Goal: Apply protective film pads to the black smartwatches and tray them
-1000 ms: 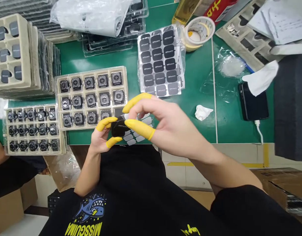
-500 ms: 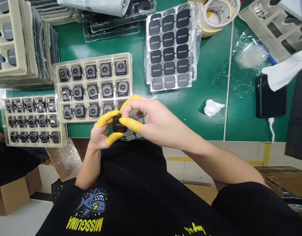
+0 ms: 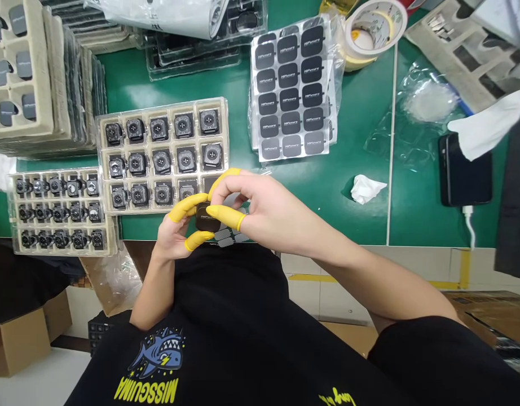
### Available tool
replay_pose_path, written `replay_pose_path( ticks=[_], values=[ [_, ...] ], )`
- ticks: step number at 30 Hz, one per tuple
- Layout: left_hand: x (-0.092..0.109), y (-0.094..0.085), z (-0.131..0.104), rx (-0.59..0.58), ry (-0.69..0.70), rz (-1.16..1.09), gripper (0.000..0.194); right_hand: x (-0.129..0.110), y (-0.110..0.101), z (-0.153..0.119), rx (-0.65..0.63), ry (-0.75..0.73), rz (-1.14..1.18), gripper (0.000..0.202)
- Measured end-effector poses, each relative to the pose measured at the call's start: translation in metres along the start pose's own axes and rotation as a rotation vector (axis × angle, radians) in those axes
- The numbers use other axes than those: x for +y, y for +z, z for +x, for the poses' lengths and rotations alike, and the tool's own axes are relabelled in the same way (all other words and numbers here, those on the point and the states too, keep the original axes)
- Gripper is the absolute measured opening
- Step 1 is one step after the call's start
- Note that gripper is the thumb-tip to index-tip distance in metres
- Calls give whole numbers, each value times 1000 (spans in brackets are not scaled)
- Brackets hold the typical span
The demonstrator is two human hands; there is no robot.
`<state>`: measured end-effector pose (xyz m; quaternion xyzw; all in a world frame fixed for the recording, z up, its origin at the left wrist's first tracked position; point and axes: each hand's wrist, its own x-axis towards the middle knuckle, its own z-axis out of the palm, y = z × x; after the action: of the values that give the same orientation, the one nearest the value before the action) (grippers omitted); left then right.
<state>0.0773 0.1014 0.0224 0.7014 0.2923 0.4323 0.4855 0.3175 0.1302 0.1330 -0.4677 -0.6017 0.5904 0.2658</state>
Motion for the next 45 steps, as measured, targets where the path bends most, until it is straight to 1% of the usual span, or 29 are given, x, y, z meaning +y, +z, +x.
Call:
replay_pose_path(
  ticks=[6, 12, 19, 25, 31, 36, 45],
  values=[
    [-1, 1, 2, 8, 68, 3, 74, -2, 2, 1, 2, 13, 20, 23],
    [-2, 1, 1, 4, 38, 13, 72, 0, 2, 1, 3, 0, 36, 21],
    [-1, 2, 3, 24, 63, 16, 74, 3, 4, 3, 21, -22, 53, 15],
    [0, 0, 2, 2, 40, 37, 72, 4, 4, 3, 15, -19, 52, 14],
    [-1, 0, 0, -2, 22, 33, 72, 4, 5, 3, 12, -25, 37, 17],
    [0, -1, 0, -10, 33, 28, 73, 3, 5, 3, 8, -23, 19, 18],
    [-1, -1, -1, -17, 15, -5, 72, 5, 4, 4, -4, -11, 60, 17]
  ],
)
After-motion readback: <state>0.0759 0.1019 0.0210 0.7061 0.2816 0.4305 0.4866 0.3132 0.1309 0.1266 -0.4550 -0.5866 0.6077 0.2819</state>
